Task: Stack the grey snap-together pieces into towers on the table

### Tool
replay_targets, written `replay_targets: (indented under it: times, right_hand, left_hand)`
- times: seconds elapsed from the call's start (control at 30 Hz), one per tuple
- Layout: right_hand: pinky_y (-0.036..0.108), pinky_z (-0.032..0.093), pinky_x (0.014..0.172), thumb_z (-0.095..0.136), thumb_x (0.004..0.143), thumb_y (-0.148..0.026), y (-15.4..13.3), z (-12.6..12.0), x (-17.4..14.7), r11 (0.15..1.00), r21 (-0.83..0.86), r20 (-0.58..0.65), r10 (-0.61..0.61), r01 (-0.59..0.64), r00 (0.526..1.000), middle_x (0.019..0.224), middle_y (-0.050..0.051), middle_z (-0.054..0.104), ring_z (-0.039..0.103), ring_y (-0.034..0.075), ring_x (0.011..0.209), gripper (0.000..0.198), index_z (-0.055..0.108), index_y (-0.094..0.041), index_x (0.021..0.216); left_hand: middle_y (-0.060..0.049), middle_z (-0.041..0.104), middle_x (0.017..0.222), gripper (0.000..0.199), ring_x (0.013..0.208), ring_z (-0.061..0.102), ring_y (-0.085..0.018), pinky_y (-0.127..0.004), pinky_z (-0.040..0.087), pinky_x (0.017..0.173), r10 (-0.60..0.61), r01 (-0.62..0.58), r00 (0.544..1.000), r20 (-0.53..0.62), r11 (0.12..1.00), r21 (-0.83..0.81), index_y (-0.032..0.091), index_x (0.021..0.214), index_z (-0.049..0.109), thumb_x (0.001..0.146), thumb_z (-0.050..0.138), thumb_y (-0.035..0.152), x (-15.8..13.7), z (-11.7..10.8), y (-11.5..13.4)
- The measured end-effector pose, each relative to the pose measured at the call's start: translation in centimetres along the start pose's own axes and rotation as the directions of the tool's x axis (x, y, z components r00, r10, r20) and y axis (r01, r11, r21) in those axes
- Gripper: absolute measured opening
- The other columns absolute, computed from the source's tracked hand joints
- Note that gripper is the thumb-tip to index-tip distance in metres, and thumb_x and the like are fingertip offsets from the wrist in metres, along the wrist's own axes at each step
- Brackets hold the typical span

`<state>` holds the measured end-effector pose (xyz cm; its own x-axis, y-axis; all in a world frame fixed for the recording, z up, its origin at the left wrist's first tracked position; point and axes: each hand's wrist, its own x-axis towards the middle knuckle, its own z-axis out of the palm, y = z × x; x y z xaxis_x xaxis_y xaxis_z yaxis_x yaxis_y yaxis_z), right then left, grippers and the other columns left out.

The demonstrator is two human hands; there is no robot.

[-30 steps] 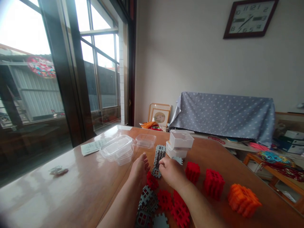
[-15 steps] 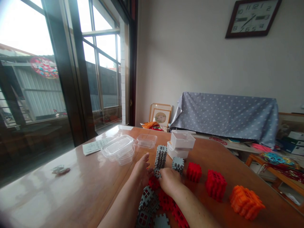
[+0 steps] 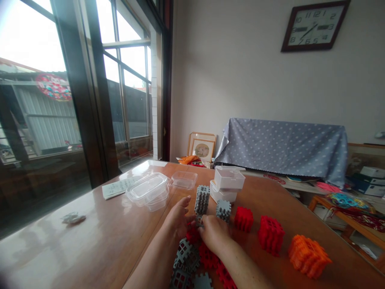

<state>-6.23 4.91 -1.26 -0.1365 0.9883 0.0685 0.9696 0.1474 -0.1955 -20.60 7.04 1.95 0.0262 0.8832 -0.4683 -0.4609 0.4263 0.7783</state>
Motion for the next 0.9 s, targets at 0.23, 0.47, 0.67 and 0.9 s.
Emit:
replay_targets:
  times: [0.23,0.47,0.67,0.9]
  right_hand:
    - [0.032,0.046,0.075,0.065,0.088,-0.040,-0.2,-0.3,-0.3,1.000,-0.010,-0.039,-0.003,0.003,0.999,0.095,0.007,0.081,0.076,0.029,0.099,0.018,0.074,-0.027,0.097]
    - [0.032,0.044,0.073,0.052,0.097,-0.032,-1.0,-1.3,-1.1,0.998,-0.065,-0.096,-0.018,0.012,0.995,0.096,0.012,0.080,0.076,0.029,0.093,0.025,0.074,-0.022,0.095]
    - [0.031,0.040,0.065,0.047,0.097,-0.026,-1.1,-2.9,-2.0,0.997,-0.069,-0.161,0.019,-0.030,0.987,0.091,0.012,0.079,0.075,0.027,0.082,0.026,0.071,-0.020,0.088]
    - [0.027,0.039,0.059,0.050,0.094,-0.046,1.4,-2.8,-2.2,0.661,0.748,-0.221,0.168,0.056,0.961,0.067,0.002,0.068,0.060,0.017,0.062,0.033,0.056,-0.022,0.073]
  left_hand:
    - [-0.017,0.053,0.129,0.061,0.074,0.063,-0.019,-0.027,0.045,0.050,-0.036,0.036,0.999,-0.035,0.999,0.016,0.019,0.128,0.054,0.083,0.066,0.057,-0.1,0.2,0.2]
    - [-0.011,0.057,0.122,0.052,0.080,0.062,-0.020,-0.026,0.044,0.056,-0.012,0.011,0.999,0.033,1.000,0.012,0.020,0.111,0.061,0.077,0.071,0.059,0.1,-0.1,-0.2]
    - [-0.008,0.067,0.109,0.045,0.090,0.061,-0.022,-0.028,0.039,0.066,0.119,-0.126,0.990,0.072,0.986,0.112,0.020,0.098,0.066,0.073,0.072,0.057,0.0,-0.3,-0.6]
    - [-0.008,0.070,0.110,0.040,0.091,0.064,-0.021,-0.028,0.038,0.067,0.224,-0.239,0.967,0.120,0.962,0.129,0.021,0.102,0.067,0.073,0.073,0.047,-0.7,0.0,-0.9]
